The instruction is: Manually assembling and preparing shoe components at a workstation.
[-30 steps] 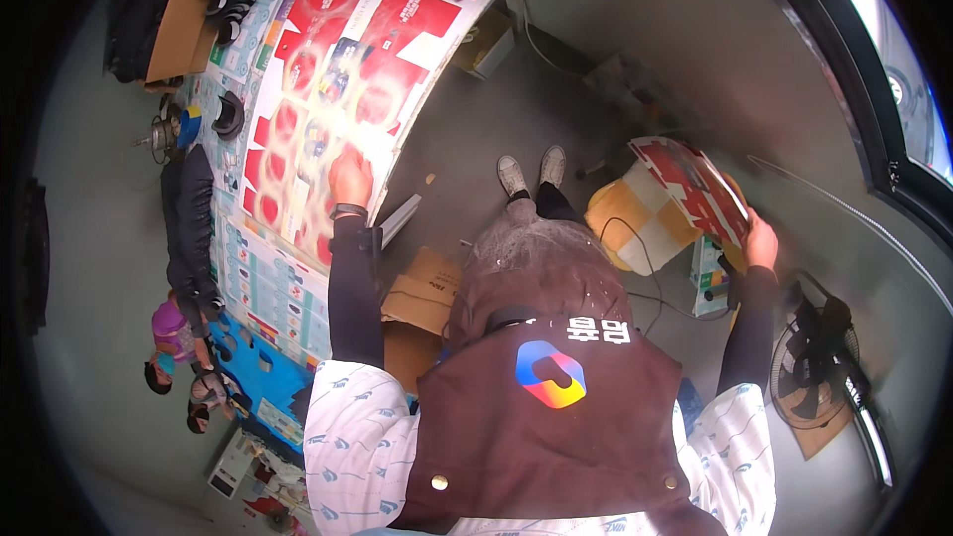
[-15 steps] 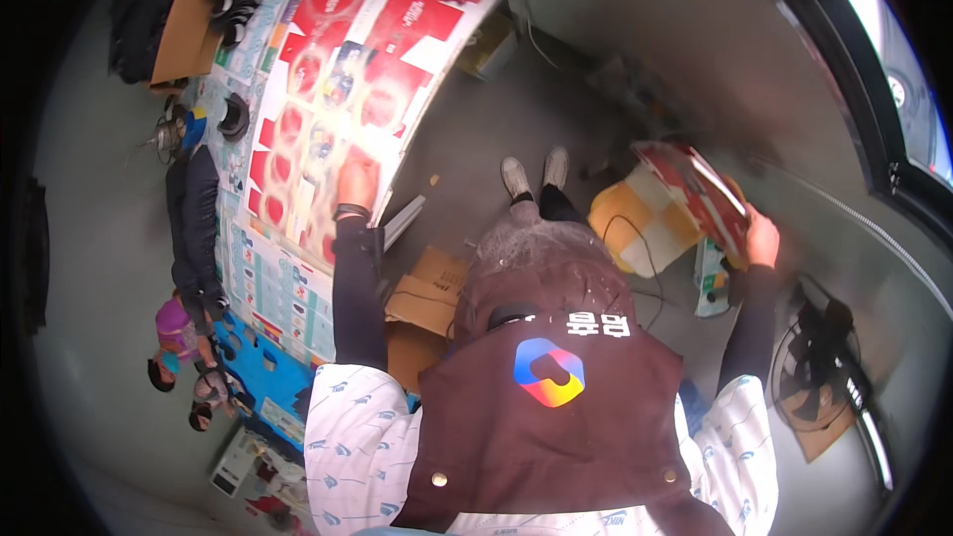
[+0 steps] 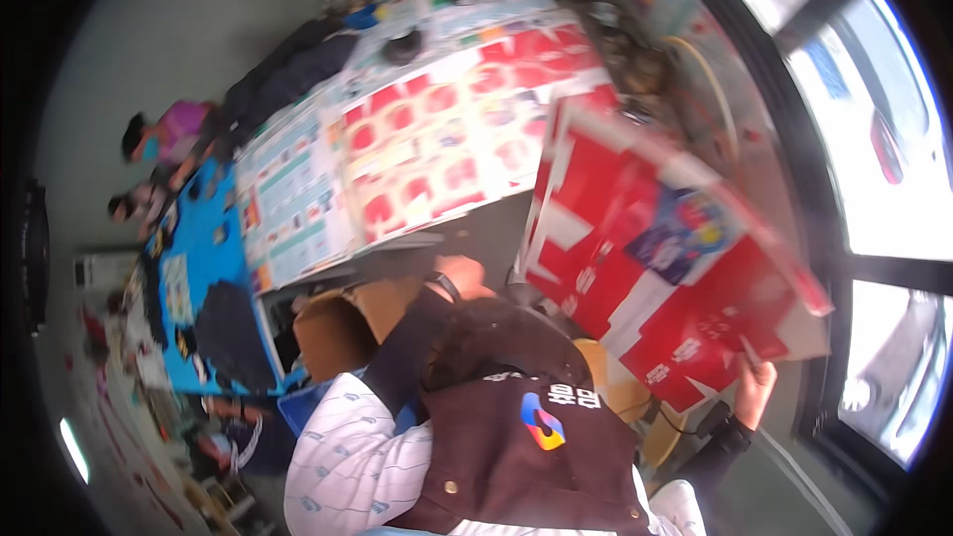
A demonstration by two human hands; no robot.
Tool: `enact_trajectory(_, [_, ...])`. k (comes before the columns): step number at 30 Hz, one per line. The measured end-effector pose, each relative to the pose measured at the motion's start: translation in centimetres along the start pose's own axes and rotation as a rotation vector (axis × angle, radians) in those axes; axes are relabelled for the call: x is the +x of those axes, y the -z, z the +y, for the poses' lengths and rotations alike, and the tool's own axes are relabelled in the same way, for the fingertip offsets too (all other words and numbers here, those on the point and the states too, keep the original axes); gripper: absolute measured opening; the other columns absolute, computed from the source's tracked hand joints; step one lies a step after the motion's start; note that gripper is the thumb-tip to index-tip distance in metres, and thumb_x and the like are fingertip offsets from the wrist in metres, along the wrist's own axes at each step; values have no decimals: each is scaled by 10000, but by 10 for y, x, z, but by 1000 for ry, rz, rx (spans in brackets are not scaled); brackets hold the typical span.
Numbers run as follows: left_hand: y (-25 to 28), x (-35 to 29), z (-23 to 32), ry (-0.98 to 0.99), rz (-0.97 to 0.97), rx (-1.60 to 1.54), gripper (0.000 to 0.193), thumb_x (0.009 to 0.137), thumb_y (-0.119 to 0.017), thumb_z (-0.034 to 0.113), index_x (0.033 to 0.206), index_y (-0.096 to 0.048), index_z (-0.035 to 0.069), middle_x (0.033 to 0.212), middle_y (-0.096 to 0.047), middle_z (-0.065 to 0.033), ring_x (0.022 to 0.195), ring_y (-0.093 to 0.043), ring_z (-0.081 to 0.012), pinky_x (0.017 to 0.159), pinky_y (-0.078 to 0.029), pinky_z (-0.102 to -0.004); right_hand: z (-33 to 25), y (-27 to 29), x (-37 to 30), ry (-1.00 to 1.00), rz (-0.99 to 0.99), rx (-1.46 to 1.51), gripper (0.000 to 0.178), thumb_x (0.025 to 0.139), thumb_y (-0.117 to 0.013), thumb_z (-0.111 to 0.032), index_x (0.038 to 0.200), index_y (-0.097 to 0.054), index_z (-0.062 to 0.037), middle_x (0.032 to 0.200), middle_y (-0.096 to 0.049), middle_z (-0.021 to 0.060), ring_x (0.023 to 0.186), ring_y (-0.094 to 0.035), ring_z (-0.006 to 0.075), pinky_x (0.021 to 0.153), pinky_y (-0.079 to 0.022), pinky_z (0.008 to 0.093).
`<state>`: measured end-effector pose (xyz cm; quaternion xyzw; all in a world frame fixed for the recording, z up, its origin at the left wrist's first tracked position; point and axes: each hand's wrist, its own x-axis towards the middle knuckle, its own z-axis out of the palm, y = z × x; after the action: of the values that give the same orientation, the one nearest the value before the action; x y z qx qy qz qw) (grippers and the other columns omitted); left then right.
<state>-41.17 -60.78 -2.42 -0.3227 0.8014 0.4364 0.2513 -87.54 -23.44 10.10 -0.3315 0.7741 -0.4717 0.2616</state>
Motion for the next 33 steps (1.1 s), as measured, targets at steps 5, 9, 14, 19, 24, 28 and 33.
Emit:
enact_trajectory(5, [-39, -32, 27, -635, 78, -1316, 747, 1045, -597, 349, 1630, -218, 79, 1591, -419, -95, 1453, -424, -261, 1118, -438, -445, -42, -138, 76, -152, -18, 502, 113, 1017, -650, -119, 1032, -678, -11, 919, -679, 6, 776, -589, 68, 688, -468, 238])
enact_trajectory(9, [-3, -45, 38, -730, 619, -1887, 534, 1085, -548, 193, 1561, -361, 39, 1517, -498, -117, 1424, -457, -226, 1093, -470, -395, -67, -265, 92, -59, -285, 846, 388, 1063, -562, -66, 1443, -534, 7, 1331, -652, 87, 1189, -628, 162, 1033, -487, 320])
enact_trajectory(14, [-9, -35, -40, -475, 1113, -1667, 400, 1067, -559, 102, 1451, -482, 23, 1407, -599, -111, 1296, -582, -221, 1069, -488, -381, -47, -351, 89, -19, -409, 463, 266, 1066, -589, -133, 1297, -606, -2, 1034, -705, 24, 804, -673, 90, 674, -572, 253])
enact_trajectory(19, [19, -48, -76, -404, 1202, -1721, 325, 1063, -578, 120, 1380, -548, 51, 1316, -644, -86, 1187, -636, -183, 956, -545, -326, -87, -387, 90, 116, -313, 390, 207, 1061, -609, -152, 1196, -647, 1, 961, -701, 2, 762, -634, 44, 621, -551, 225])
enact_trajectory(24, [29, -44, -201, -55, 1331, -1664, 213, 1071, -580, 153, 1256, -626, 58, 1053, -670, 2, 909, -615, -86, 806, -506, -256, -130, -348, 107, 24, -140, 366, 254, 1043, -622, -97, 1273, -664, 5, 1077, -711, 11, 948, -647, 87, 850, -520, 248])
enact_trajectory(28, [42, -93, -326, -71, 1382, -1616, 223, 1045, -624, 152, 1248, -654, 64, 955, -653, 51, 738, -529, -18, 625, -414, -201, -148, -269, 124, 87, 47, 384, 370, 1066, -565, -83, 1419, -573, 30, 1332, -645, 88, 1149, -608, 138, 985, -487, 293])
enact_trajectory(33, [54, -112, -417, -21, 1113, -1474, 320, 1070, -536, 107, 1356, -580, -31, 1225, -677, -77, 1098, -637, -164, 984, -493, -322, -169, -228, 105, 105, 266, 431, 380, 1070, -562, -93, 1431, -556, 25, 1357, -641, 97, 1180, -613, 152, 994, -497, 308])
